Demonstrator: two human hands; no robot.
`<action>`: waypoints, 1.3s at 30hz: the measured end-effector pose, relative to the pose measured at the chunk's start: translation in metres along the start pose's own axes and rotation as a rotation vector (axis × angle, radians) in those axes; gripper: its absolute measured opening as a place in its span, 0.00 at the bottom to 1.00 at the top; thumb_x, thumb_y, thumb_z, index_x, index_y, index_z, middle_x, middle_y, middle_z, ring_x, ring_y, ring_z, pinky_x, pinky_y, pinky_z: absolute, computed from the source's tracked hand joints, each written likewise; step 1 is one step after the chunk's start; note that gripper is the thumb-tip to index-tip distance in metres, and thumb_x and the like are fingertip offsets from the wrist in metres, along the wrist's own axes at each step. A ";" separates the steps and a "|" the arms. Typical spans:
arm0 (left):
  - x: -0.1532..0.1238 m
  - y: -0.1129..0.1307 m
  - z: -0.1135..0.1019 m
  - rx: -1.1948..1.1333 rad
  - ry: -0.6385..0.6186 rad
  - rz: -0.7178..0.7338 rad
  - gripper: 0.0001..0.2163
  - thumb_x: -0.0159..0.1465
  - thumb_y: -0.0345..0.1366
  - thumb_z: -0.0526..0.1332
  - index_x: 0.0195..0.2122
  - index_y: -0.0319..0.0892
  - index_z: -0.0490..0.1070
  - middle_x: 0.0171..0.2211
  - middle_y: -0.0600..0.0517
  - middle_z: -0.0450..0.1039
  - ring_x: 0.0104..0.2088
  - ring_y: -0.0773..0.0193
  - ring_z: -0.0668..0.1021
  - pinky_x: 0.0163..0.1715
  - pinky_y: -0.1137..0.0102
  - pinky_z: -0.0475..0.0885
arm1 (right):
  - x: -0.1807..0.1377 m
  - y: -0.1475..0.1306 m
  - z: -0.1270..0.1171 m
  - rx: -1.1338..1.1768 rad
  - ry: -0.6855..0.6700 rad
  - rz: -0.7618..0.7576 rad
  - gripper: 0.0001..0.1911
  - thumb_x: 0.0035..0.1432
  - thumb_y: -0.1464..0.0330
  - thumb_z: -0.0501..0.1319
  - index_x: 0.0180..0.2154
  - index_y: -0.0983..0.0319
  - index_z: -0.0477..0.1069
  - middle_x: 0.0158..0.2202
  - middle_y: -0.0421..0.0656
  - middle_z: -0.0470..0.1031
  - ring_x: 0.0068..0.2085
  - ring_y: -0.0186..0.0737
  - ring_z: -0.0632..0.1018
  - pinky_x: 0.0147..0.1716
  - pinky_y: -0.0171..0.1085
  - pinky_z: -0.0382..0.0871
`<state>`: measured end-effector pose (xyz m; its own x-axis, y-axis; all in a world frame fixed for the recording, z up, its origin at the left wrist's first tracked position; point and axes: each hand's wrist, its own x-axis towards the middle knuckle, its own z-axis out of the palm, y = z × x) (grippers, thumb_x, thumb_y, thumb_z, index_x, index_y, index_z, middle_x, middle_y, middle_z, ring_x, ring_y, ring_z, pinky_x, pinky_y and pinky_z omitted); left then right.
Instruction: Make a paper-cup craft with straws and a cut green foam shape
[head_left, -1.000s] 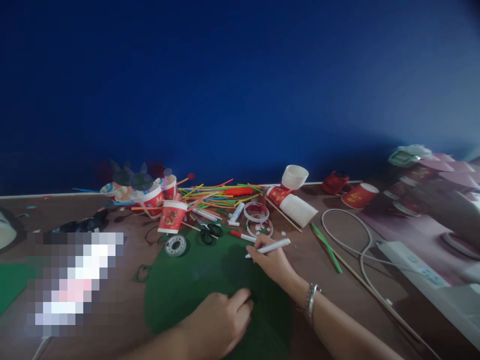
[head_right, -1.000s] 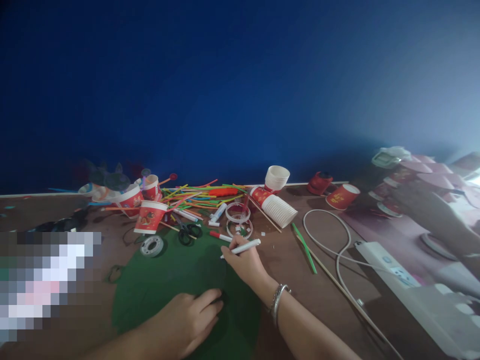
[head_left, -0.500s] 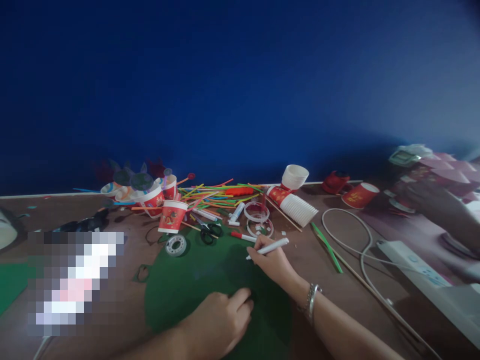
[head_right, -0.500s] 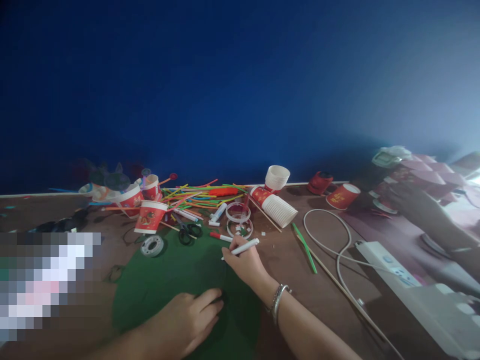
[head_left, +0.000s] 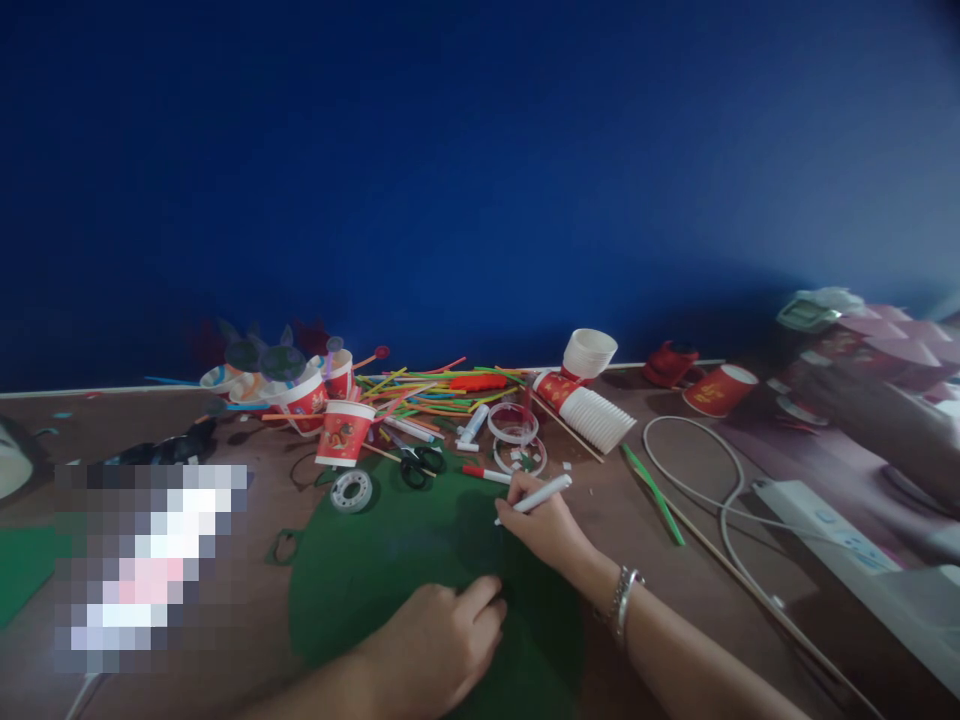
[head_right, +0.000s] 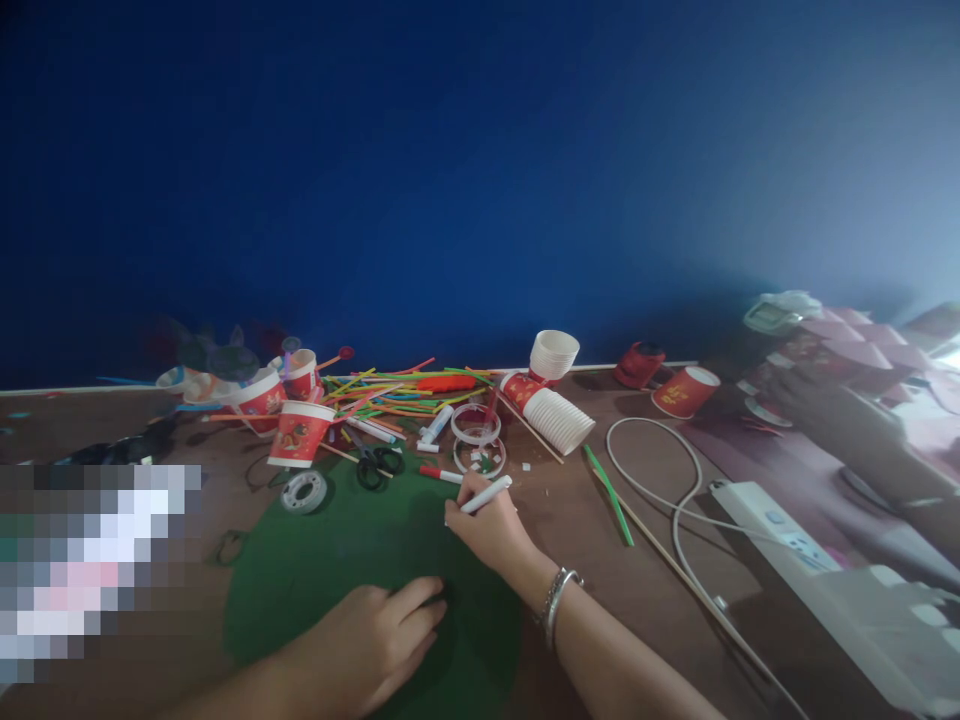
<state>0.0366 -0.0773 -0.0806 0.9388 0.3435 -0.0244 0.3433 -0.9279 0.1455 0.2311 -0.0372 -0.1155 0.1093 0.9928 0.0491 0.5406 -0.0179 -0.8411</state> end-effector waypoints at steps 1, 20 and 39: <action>0.000 0.000 -0.001 0.003 0.001 0.002 0.12 0.67 0.31 0.49 0.49 0.39 0.66 0.50 0.43 0.70 0.37 0.62 0.78 0.29 0.72 0.75 | 0.000 -0.001 0.000 -0.001 0.014 -0.012 0.13 0.47 0.68 0.58 0.19 0.59 0.54 0.17 0.33 0.54 0.21 0.31 0.58 0.20 0.31 0.51; 0.001 0.001 -0.003 -0.001 -0.004 -0.015 0.12 0.67 0.31 0.49 0.49 0.40 0.65 0.48 0.44 0.71 0.33 0.63 0.78 0.27 0.72 0.74 | -0.003 -0.015 0.003 -0.047 -0.095 -0.078 0.10 0.48 0.67 0.62 0.21 0.61 0.62 0.17 0.36 0.65 0.22 0.32 0.66 0.20 0.30 0.55; 0.001 0.001 -0.002 -0.015 -0.018 -0.017 0.12 0.67 0.32 0.50 0.50 0.39 0.64 0.48 0.43 0.70 0.32 0.64 0.78 0.28 0.72 0.74 | -0.003 -0.023 0.005 -0.056 -0.089 -0.109 0.10 0.47 0.67 0.64 0.20 0.61 0.65 0.18 0.37 0.68 0.23 0.33 0.68 0.21 0.30 0.58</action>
<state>0.0379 -0.0780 -0.0782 0.9332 0.3566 -0.0452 0.3591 -0.9195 0.1599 0.2139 -0.0396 -0.0992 -0.0254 0.9958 0.0884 0.5914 0.0863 -0.8017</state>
